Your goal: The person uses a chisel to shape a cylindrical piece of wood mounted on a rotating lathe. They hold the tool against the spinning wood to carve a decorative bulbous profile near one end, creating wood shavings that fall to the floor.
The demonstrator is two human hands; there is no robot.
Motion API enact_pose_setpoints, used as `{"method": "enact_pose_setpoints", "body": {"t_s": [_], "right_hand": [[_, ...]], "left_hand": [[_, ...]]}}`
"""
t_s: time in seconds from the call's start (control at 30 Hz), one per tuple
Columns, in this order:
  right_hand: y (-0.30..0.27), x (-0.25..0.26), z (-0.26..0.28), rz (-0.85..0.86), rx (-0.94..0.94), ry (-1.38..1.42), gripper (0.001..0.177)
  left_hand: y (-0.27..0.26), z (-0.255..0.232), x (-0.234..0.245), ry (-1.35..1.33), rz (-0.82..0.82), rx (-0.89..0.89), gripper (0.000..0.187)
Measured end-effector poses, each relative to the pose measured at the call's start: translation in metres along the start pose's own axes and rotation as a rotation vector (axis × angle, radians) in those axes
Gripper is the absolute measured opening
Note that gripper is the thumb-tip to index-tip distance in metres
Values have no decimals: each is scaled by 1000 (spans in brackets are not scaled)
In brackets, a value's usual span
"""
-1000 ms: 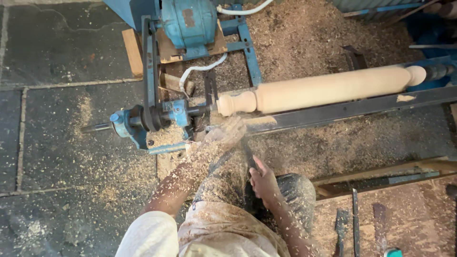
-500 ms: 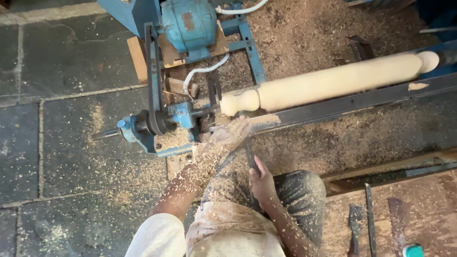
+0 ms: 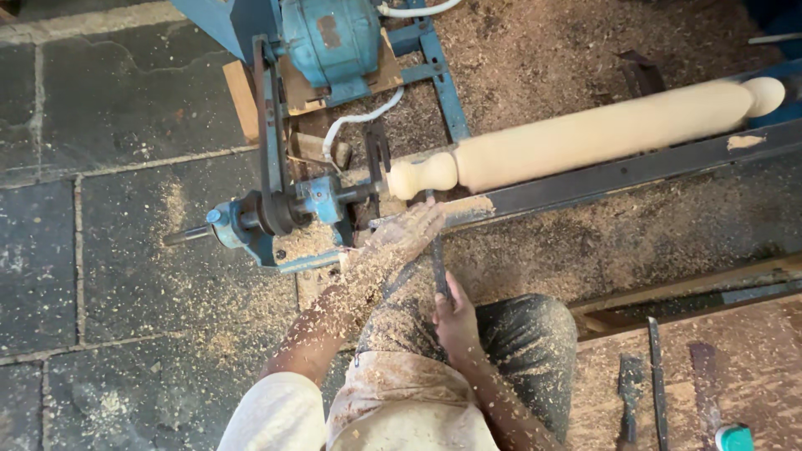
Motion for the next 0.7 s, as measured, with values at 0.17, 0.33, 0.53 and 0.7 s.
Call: {"method": "enact_pose_setpoints", "body": {"t_s": [0.17,0.33,0.53,0.7], "right_hand": [[6,17,13,90,48,-26,59],[9,36,27,112,-62,-129,59],[11,49,60,222,-78,-306,60],[14,63,77,251,-159,-370,63]], "left_hand": [[-2,-1,3,-64,-3,40,56],[-2,0,-8,-70,67,56,57],[-1,2,-10,-112,100,92,56],[2,2,-8,-80,96,114,55]]}}
Point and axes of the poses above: each hand's wrist, its own y-axis towards the middle knuckle, its own x-axis out of the back of the hand, z = x × y, the point moved 7 cm from there along y, towards the middle knuckle, and after that the axes turned 10 degrees about x, right-handed, at the moved point
